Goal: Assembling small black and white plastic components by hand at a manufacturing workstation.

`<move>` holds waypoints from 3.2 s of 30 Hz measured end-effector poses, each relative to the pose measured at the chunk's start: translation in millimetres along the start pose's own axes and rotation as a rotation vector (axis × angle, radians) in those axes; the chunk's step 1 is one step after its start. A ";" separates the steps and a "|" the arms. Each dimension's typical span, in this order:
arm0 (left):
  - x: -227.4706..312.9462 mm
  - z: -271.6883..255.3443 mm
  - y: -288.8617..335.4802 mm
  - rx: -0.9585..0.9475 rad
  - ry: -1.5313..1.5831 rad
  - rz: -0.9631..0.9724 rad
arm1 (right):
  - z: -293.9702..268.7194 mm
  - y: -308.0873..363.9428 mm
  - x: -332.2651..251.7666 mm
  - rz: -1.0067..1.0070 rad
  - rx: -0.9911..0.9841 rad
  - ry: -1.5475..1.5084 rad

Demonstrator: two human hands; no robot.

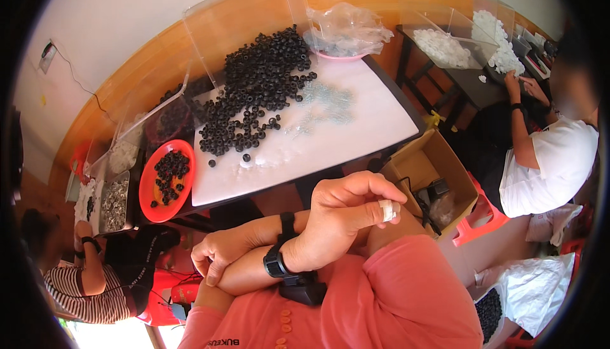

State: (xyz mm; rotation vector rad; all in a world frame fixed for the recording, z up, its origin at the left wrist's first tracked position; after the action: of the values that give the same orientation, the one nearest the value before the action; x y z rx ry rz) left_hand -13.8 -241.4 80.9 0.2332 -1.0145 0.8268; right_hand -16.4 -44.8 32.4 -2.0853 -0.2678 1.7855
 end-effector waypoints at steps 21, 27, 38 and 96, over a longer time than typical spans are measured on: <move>-11.2 -2.6 -1.0 0.025 0.048 -0.069 | 4.0 28.6 38.9 -0.009 -0.037 -0.101; -4.5 -17.4 6.4 0.072 0.056 -0.045 | -30.3 49.7 3.6 0.160 -0.009 -0.094; 85.9 -162.7 19.2 0.649 -0.930 0.215 | -81.9 204.4 -29.0 0.692 0.325 -0.043; 88.2 -166.9 -13.3 0.428 -1.755 0.281 | -162.1 211.1 -38.8 -0.077 1.204 0.091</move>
State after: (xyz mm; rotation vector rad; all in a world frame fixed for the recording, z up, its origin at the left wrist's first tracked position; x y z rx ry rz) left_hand 128.6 -117.5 67.1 1.3548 -2.5123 1.0170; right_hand 114.4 -277.9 1.8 -1.2180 0.6076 1.2448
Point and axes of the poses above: each hand's wrist, its own y-axis away from the middle knuckle, its own z-axis out of the palm, x = y × z, the point moved 7 cm from there along -y, towards the middle knuckle, and after that the axes turned 5 degrees about -z, right-handed, at the moved point
